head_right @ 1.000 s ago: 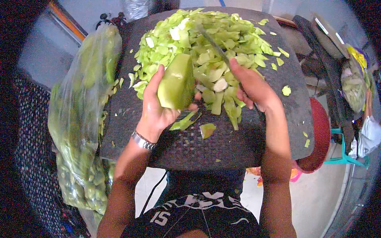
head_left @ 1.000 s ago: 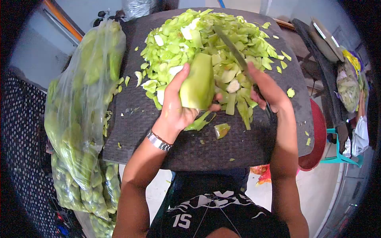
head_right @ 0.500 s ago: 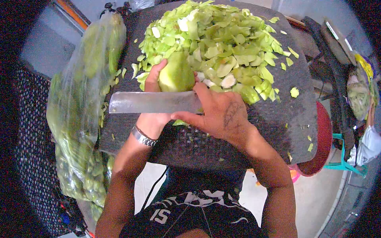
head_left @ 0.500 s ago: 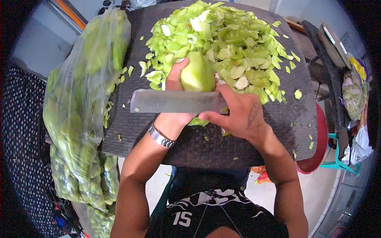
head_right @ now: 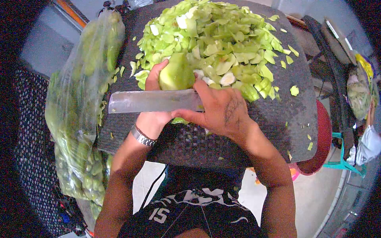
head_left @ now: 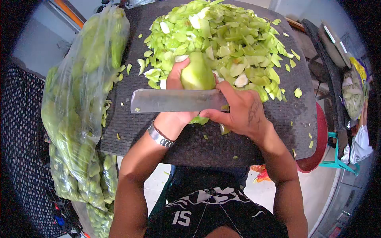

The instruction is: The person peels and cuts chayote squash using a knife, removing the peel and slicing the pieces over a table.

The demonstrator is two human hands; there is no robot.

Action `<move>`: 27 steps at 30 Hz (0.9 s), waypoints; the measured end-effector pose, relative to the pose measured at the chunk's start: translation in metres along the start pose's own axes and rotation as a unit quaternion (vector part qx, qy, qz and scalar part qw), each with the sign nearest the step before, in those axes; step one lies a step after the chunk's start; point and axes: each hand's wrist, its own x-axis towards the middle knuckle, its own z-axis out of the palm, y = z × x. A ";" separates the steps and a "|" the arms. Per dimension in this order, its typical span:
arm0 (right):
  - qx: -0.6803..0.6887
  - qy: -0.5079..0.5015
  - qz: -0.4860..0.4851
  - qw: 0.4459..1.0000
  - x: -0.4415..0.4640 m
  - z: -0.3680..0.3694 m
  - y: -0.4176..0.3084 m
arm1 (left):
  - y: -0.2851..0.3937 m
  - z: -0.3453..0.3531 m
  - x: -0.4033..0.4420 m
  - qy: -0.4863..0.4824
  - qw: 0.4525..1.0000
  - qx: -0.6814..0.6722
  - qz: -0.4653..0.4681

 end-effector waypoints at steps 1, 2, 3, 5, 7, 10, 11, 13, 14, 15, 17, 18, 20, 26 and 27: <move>0.005 0.000 -0.002 1.000 0.000 0.001 0.001 | 0.000 -0.002 0.002 0.002 1.000 0.004 0.003; 0.011 -0.001 -0.003 1.000 0.000 0.001 0.004 | 0.000 -0.004 0.006 0.005 1.000 0.009 0.005; 0.016 0.001 -0.005 1.000 0.001 0.001 0.007 | 0.000 -0.006 0.009 0.006 1.000 0.015 0.008; 0.017 -0.010 0.009 1.000 0.003 -0.004 0.016 | 0.003 -0.012 0.009 -0.037 0.999 0.026 0.009; 0.015 -0.020 0.018 1.000 0.003 -0.007 0.018 | 0.004 -0.017 0.011 -0.068 0.997 0.033 0.008; 0.011 -0.026 0.017 0.999 0.005 -0.009 0.017 | 0.005 -0.013 0.012 -0.075 0.996 0.033 0.024; 0.013 -0.019 0.017 1.000 0.005 -0.008 0.013 | 0.003 -0.009 0.009 -0.066 0.997 0.033 0.038; 0.011 -0.018 0.019 1.000 0.003 -0.011 0.011 | 0.002 -0.008 0.008 -0.066 0.996 0.037 0.046; 0.008 -0.023 0.020 0.999 0.003 -0.014 0.010 | 0.004 -0.014 0.009 -0.075 0.995 0.041 0.043; 0.005 -0.029 0.019 0.999 0.004 -0.015 0.010 | 0.006 -0.017 0.010 -0.085 0.995 0.044 0.041; -0.004 -0.021 0.012 1.000 0.004 -0.014 0.016 | 0.008 -0.017 0.012 -0.085 0.995 0.036 0.045; -0.007 -0.016 0.009 1.000 0.004 -0.014 0.020 | 0.008 -0.017 0.011 -0.084 0.995 0.032 0.047; -0.025 -0.017 0.028 0.999 0.005 -0.020 0.033 | 0.011 -0.013 0.006 -0.075 0.993 0.026 0.083; -0.017 0.020 -0.001 1.000 0.008 -0.013 0.016 | 0.001 -0.007 0.004 -0.075 0.991 0.071 0.084; -0.018 0.016 0.000 1.000 0.007 -0.013 0.017 | -0.001 -0.009 0.005 -0.083 0.991 0.068 0.077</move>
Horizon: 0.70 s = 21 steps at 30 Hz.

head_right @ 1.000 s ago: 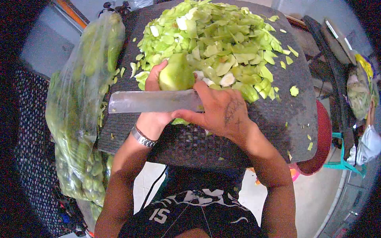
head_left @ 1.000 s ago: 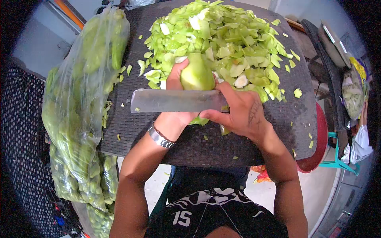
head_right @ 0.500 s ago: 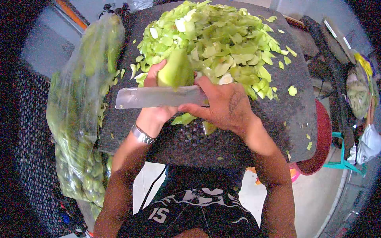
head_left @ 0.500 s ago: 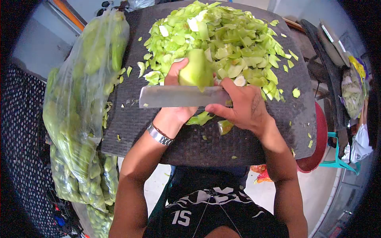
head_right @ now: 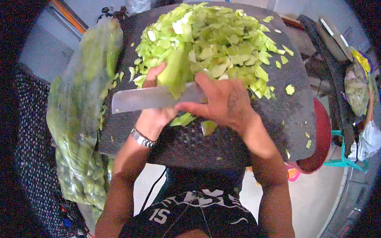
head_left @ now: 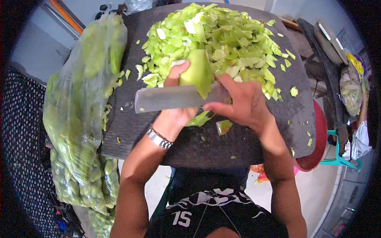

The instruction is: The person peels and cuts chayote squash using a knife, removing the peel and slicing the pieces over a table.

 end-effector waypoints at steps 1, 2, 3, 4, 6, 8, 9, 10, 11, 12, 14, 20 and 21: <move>0.001 -0.002 0.003 1.000 -0.001 0.001 0.001 | 0.000 -0.003 0.000 -0.007 1.000 -0.001 -0.009; -0.002 0.001 0.004 1.000 0.001 0.000 0.004 | 0.002 -0.005 0.002 -0.019 1.000 0.000 -0.015; -0.007 -0.010 0.024 1.000 0.000 0.000 0.012 | 0.003 -0.007 0.003 -0.029 0.999 -0.005 -0.017; -0.016 -0.006 0.024 1.000 -0.001 -0.001 0.017 | 0.004 -0.007 0.003 -0.027 0.999 -0.002 -0.023; -0.035 0.001 0.018 0.999 -0.001 -0.005 0.024 | 0.005 -0.005 0.002 -0.023 0.999 0.001 -0.030; -0.029 0.003 0.023 0.999 0.000 -0.005 0.022 | 0.006 -0.006 0.005 -0.014 0.999 -0.016 -0.031; -0.026 0.005 0.026 0.999 0.000 -0.004 0.020 | 0.005 -0.006 0.005 -0.010 0.999 -0.024 -0.026; -0.023 0.003 0.028 0.999 0.000 -0.004 0.019 | 0.004 -0.006 0.005 -0.005 0.999 -0.032 -0.023; -0.021 -0.001 0.032 0.999 0.000 -0.004 0.017 | 0.003 -0.005 0.006 -0.004 0.999 -0.032 -0.019; -0.018 -0.004 0.036 0.999 0.000 -0.005 0.016 | 0.004 -0.004 0.006 -0.002 0.999 -0.032 -0.015; -0.010 -0.006 0.037 0.999 -0.001 -0.006 0.017 | 0.005 -0.006 0.006 0.005 1.000 -0.022 -0.010; 0.007 -0.007 0.047 0.999 0.001 -0.003 0.038 | 0.015 0.003 0.000 0.051 0.998 -0.002 0.025; 0.010 -0.001 0.047 0.999 0.000 -0.004 0.040 | 0.016 0.004 0.000 0.054 0.998 -0.009 0.032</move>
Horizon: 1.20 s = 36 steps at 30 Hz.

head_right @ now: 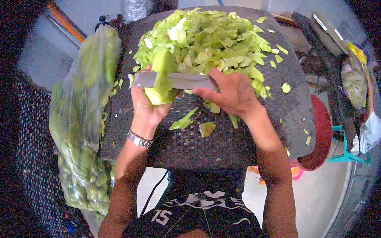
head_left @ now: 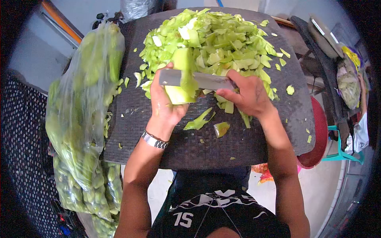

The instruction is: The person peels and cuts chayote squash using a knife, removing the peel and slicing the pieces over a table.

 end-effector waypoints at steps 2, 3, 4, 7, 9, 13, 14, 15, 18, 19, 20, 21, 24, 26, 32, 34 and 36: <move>-0.002 0.001 0.012 1.000 -0.001 -0.002 -0.007 | 0.002 -0.007 0.001 -0.040 0.999 -0.009 0.007; 0.000 0.000 0.019 1.000 0.000 0.000 -0.010 | -0.001 -0.012 0.005 -0.037 0.999 -0.019 0.003; -0.001 0.006 0.014 1.000 0.000 0.003 -0.012 | -0.004 -0.017 0.007 -0.030 0.999 -0.030 -0.002; 0.010 0.013 0.022 1.000 0.005 0.005 -0.011 | -0.030 -0.013 -0.002 -0.062 0.996 -0.002 -0.064; 0.036 0.010 0.058 0.998 0.008 -0.001 -0.008 | -0.031 -0.002 -0.007 -0.078 0.988 0.018 -0.129; 0.051 -0.007 0.144 0.988 0.006 -0.010 0.022 | -0.026 -0.001 -0.009 -0.133 0.979 0.034 -0.153; 0.075 -0.014 0.158 0.984 0.007 -0.010 0.025 | -0.025 0.000 -0.010 -0.141 0.977 0.036 -0.155; 0.092 -0.019 0.165 0.982 0.008 -0.007 0.033 | -0.023 0.003 -0.010 -0.150 0.976 0.037 -0.153; 0.193 -0.077 0.276 0.939 0.004 -0.004 0.046 | -0.019 0.008 -0.008 -0.095 0.988 0.017 -0.117; 0.253 -0.121 0.367 0.887 0.007 -0.023 0.036 | -0.019 0.005 -0.005 -0.081 0.990 0.023 -0.114; 0.243 -0.119 0.392 0.879 0.007 -0.026 0.032 | -0.018 -0.001 0.000 -0.067 0.991 0.030 -0.111; 0.234 -0.117 0.416 0.871 0.007 -0.028 0.028 | -0.017 -0.003 0.003 -0.055 0.992 0.038 -0.108; -0.075 0.005 0.344 0.936 0.003 -0.025 0.011 | -0.014 -0.006 0.008 -0.025 0.995 0.051 -0.080; -0.157 0.036 0.321 0.933 0.000 -0.028 0.007 | -0.014 -0.007 0.009 -0.010 0.996 0.052 -0.065; -0.049 0.104 0.244 0.963 0.002 -0.026 0.000 | -0.009 -0.007 0.008 -0.003 0.997 0.050 -0.050; 0.059 0.063 0.168 0.982 0.002 -0.015 -0.016 | -0.007 -0.018 0.012 -0.034 0.997 0.034 -0.060; 0.059 0.012 0.066 0.996 -0.007 0.001 -0.042 | -0.009 -0.017 0.010 -0.033 0.997 -0.008 -0.075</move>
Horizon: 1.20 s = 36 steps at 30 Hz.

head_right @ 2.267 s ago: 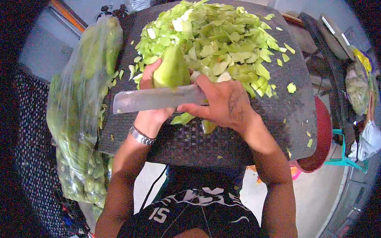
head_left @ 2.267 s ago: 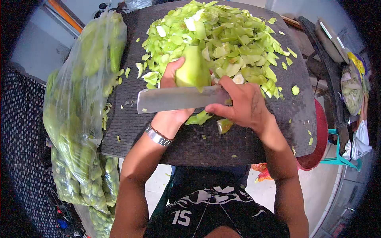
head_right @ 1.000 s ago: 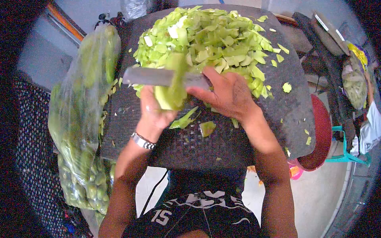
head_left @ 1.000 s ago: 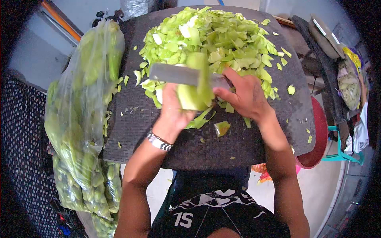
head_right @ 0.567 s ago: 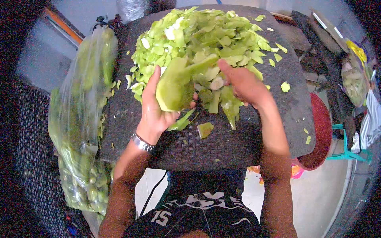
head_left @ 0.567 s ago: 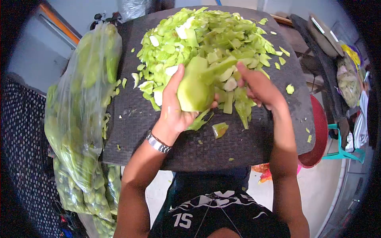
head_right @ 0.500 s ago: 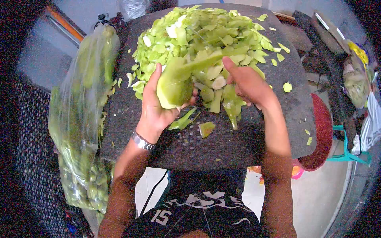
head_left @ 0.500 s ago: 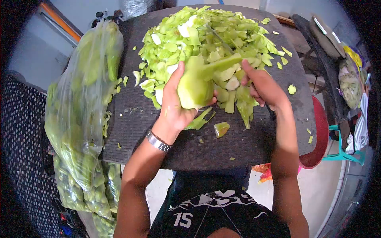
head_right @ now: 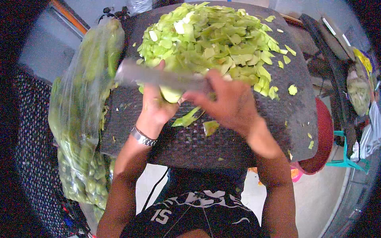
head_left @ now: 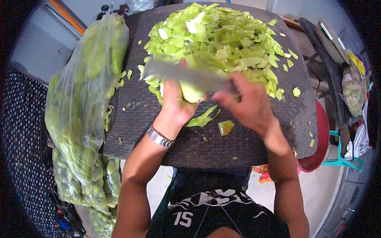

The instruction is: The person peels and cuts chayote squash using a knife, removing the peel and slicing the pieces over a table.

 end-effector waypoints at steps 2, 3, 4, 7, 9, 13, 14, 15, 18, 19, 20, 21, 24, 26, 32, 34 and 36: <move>-0.039 -0.001 -0.082 0.996 -0.006 0.014 -0.010 | -0.004 0.002 -0.002 -0.002 0.999 -0.043 -0.017; -0.047 0.010 -0.101 0.994 -0.006 0.019 -0.012 | -0.005 0.003 -0.003 -0.002 0.999 -0.044 -0.020; -0.055 0.020 -0.120 0.991 -0.007 0.021 -0.013 | -0.006 0.005 -0.003 -0.002 0.999 -0.045 -0.022; -0.074 -0.004 -0.122 0.990 -0.007 0.019 -0.013 | -0.006 0.012 -0.006 -0.001 0.999 -0.032 -0.014; -0.075 0.000 -0.133 0.988 -0.007 0.021 -0.011 | -0.006 0.010 -0.006 -0.011 1.000 -0.023 -0.017; -0.085 -0.001 -0.138 0.987 -0.009 0.022 -0.010 | -0.006 0.006 -0.005 -0.022 0.999 -0.019 -0.023; -0.085 -0.006 -0.135 0.987 -0.009 0.022 -0.010 | -0.006 0.005 -0.005 -0.016 1.000 -0.017 -0.019; -0.085 -0.011 -0.131 0.988 -0.009 0.022 -0.010 | -0.006 0.004 -0.004 -0.022 1.000 -0.014 -0.017; -0.083 -0.016 -0.130 0.988 -0.005 0.017 -0.005 | -0.006 0.007 -0.005 -0.006 1.000 -0.004 -0.006; -0.081 -0.016 -0.131 0.988 -0.003 0.015 -0.001 | -0.004 0.018 -0.007 0.023 1.000 -0.002 0.000; -0.084 -0.014 -0.121 0.989 -0.001 0.012 0.003 | -0.002 0.024 -0.009 0.051 0.999 0.001 0.007; -0.087 -0.011 -0.111 0.990 0.000 0.011 0.007 | -0.001 0.022 -0.008 0.047 0.999 0.008 0.011; -0.102 -0.010 -0.077 0.992 0.006 0.004 0.019 | 0.009 -0.002 -0.002 0.010 1.000 0.023 0.008; -0.113 0.002 -0.083 0.990 0.008 0.006 0.029 | 0.014 -0.017 0.001 -0.051 0.998 0.021 -0.022; -0.046 -0.019 -0.114 0.992 0.003 0.008 0.011 | -0.002 0.019 -0.001 0.058 0.998 0.020 0.033; -0.051 -0.041 -0.093 0.994 0.002 0.004 0.010 | 0.002 0.030 -0.005 0.088 0.995 0.029 0.035; -0.060 -0.050 -0.076 0.994 0.002 0.002 0.013 | 0.003 0.027 -0.007 0.060 0.997 0.043 0.021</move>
